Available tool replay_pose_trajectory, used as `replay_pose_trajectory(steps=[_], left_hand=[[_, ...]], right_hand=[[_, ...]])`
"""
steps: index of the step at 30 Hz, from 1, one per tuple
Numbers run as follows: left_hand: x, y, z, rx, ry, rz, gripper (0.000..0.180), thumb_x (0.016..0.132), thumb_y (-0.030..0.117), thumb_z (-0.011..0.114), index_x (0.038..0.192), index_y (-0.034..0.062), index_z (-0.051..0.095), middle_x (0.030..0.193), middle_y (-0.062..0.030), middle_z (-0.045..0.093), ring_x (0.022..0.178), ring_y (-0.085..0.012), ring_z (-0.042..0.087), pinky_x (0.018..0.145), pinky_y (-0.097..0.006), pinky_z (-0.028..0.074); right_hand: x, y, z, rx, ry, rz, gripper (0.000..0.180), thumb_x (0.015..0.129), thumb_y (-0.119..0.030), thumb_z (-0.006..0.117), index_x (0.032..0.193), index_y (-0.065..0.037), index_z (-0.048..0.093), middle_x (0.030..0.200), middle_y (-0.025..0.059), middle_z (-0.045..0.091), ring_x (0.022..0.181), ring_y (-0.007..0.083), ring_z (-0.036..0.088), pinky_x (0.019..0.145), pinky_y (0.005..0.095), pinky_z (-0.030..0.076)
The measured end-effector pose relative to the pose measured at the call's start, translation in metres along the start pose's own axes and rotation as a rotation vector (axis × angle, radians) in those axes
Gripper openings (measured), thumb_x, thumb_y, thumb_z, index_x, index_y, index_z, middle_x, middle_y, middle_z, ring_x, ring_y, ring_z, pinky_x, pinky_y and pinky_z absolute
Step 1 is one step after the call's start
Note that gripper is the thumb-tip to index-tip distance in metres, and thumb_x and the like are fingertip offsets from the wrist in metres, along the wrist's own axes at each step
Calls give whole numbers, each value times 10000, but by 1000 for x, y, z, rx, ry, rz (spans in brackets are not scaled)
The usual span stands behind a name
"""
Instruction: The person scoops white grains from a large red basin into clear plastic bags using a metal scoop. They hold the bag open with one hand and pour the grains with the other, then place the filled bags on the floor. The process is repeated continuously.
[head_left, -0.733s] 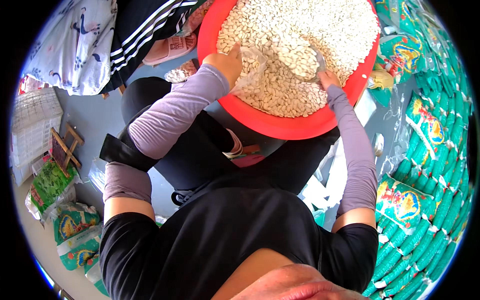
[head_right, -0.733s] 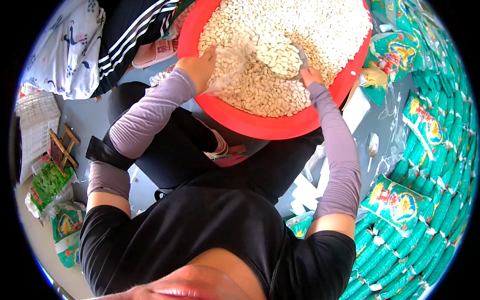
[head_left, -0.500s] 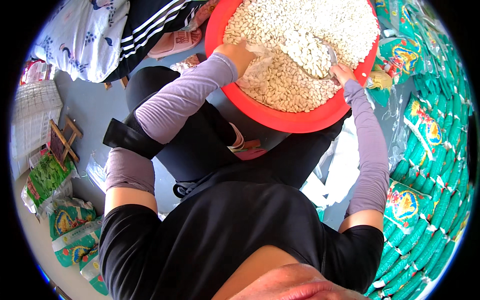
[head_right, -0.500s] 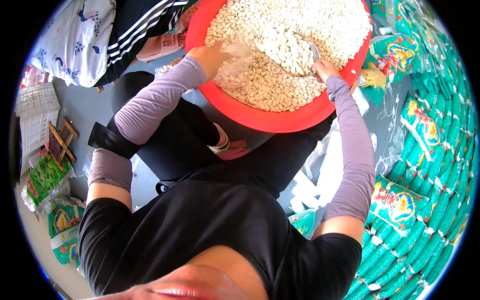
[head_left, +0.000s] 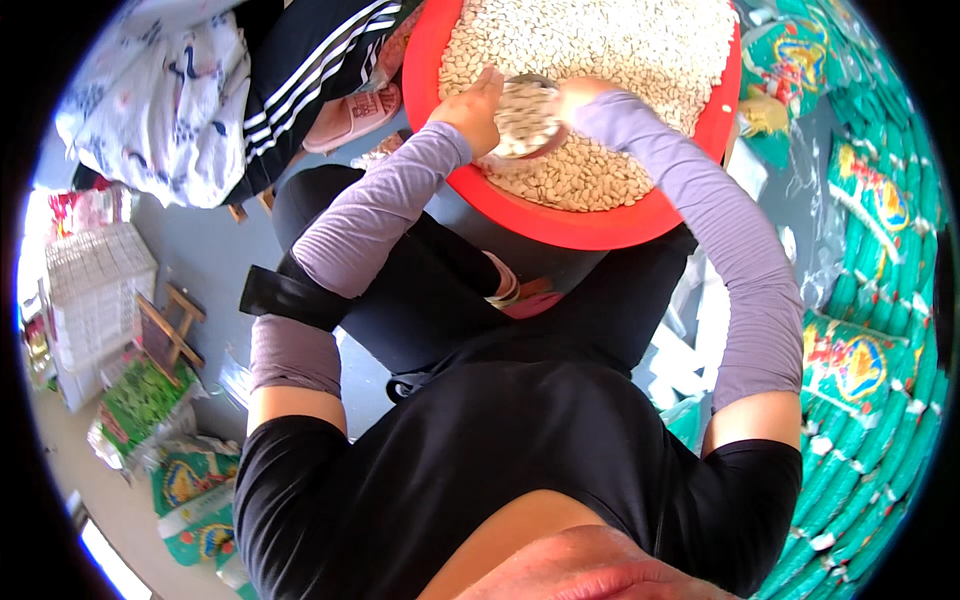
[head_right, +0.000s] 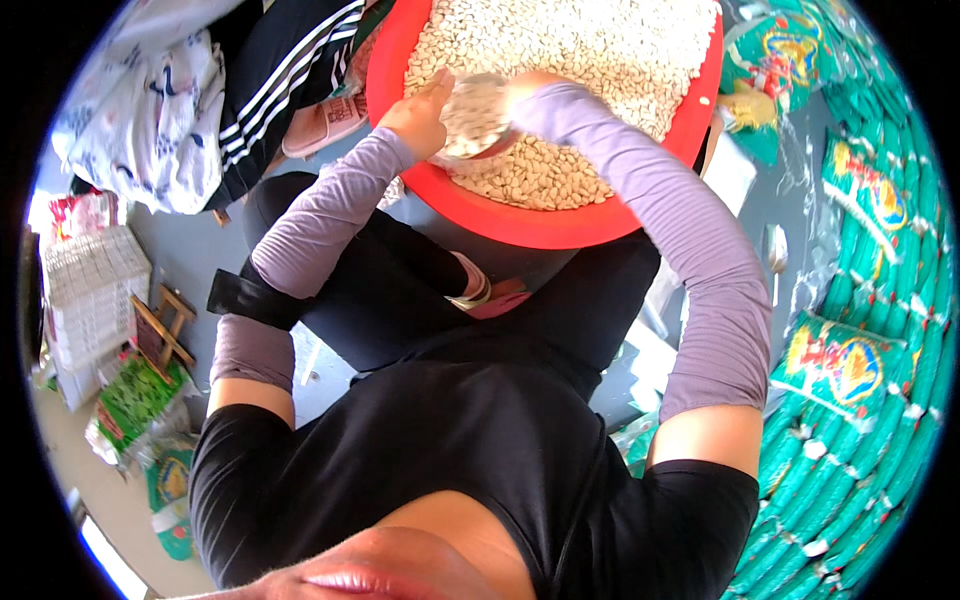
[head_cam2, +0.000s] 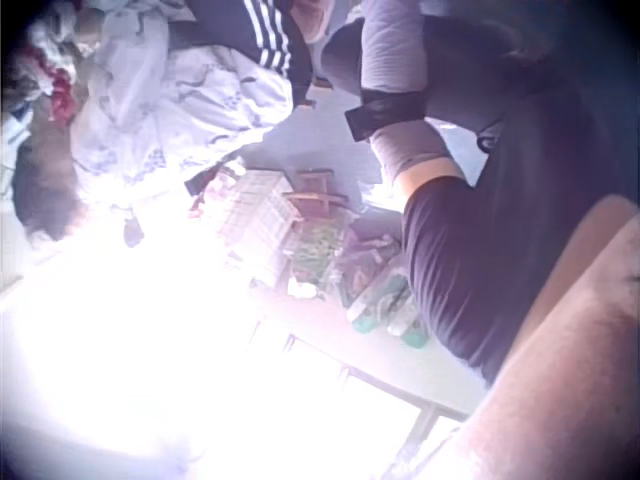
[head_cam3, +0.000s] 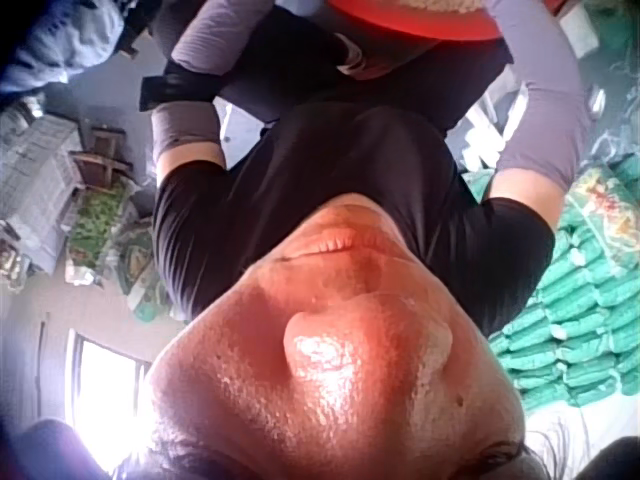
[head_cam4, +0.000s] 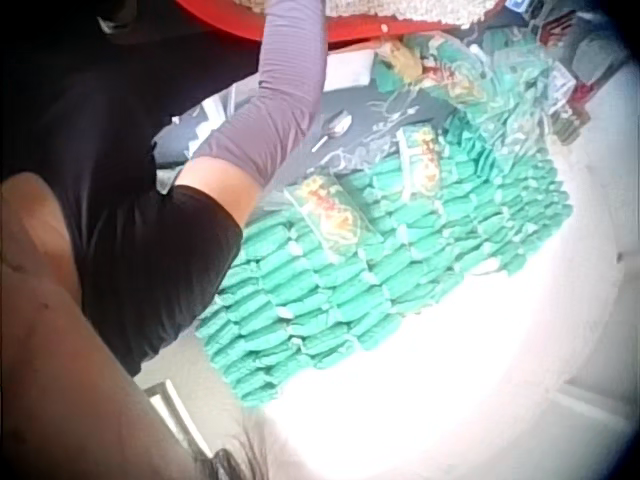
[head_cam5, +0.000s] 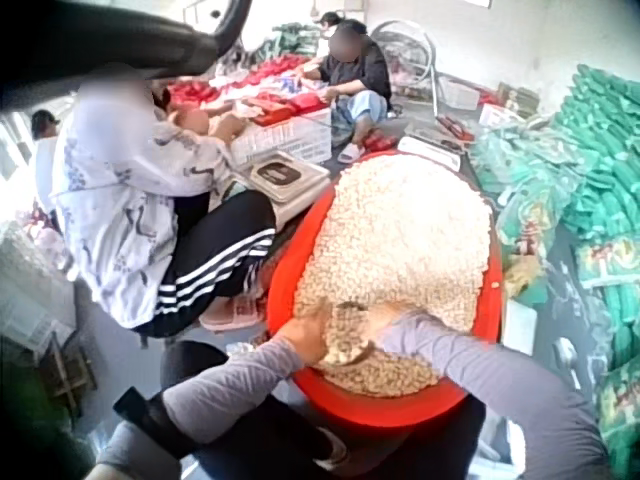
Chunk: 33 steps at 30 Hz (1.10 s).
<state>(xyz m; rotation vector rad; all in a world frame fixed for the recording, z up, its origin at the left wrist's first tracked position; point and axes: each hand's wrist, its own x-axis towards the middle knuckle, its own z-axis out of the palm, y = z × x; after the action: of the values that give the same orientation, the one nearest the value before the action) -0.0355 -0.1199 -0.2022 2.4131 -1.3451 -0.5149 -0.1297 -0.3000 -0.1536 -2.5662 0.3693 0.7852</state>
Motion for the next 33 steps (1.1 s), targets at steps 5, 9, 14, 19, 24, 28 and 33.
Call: replay_pose_trajectory(steps=[5, 9, 14, 19, 24, 28, 33], left_hand=[[5, -9, 1, -78, 98, -45, 709, 733, 110, 493, 1381, 19, 220, 1428, -179, 246, 1227, -314, 399, 1004, -333, 348], [13, -12, 11, -206, 122, 6, 692, 734, 129, 494, 1372, 13, 252, 1382, -205, 323, 1235, -327, 380, 1019, -341, 323], [-9, 4, -20, -828, 91, -4, 656, 725, -41, 485, 1354, -28, 301, 1298, -185, 461, 1055, -163, 546, 855, -232, 425], [-77, 49, -105, -1140, 392, 0, 600, 745, -62, 492, 1329, 24, 383, 1335, -90, 446, 647, -8, 458, 469, -129, 322], [-161, 76, -184, -1129, 810, 255, 504, 809, -42, 466, 1307, -5, 393, 1345, -137, 420, 701, -39, 493, 483, -129, 341], [-225, 68, -215, -1026, 982, 297, 451, 848, -15, 439, 1298, -6, 402, 1346, -172, 404, 791, -67, 524, 517, -160, 372], [-245, 65, -181, -939, 1123, 104, 442, 824, -67, 450, 1264, -22, 444, 1270, -141, 491, 689, -66, 506, 520, -174, 373]], right_hand=[[-50, -49, 13, -737, 308, 10, 491, 717, -422, 647, 934, 9, 558, 836, 106, 606, 766, 237, 613, 723, 339, 513], [-79, 28, 26, -467, 814, 81, 277, 873, -307, 493, 894, -38, 555, 807, 126, 605, 744, 279, 614, 644, 403, 494], [-89, 107, 36, -38, 592, 415, 402, 883, -379, 441, 938, -11, 593, 877, 200, 626, 861, 345, 602, 713, 447, 476], [-67, 143, 84, 32, 330, 328, 457, 875, -424, 445, 985, -19, 625, 957, 204, 624, 938, 348, 589, 809, 444, 450], [-45, 148, 125, -210, 602, 140, 432, 837, -407, 515, 1000, -20, 617, 1003, 193, 613, 949, 340, 578, 838, 422, 439], [-44, 152, 125, -139, 780, -32, 397, 807, -353, 577, 1006, -10, 605, 957, 193, 616, 905, 345, 578, 825, 418, 443], [-85, 226, 137, 1, 807, -39, 302, 843, -253, 555, 1001, 1, 597, 933, 199, 616, 880, 353, 583, 796, 388, 449]])
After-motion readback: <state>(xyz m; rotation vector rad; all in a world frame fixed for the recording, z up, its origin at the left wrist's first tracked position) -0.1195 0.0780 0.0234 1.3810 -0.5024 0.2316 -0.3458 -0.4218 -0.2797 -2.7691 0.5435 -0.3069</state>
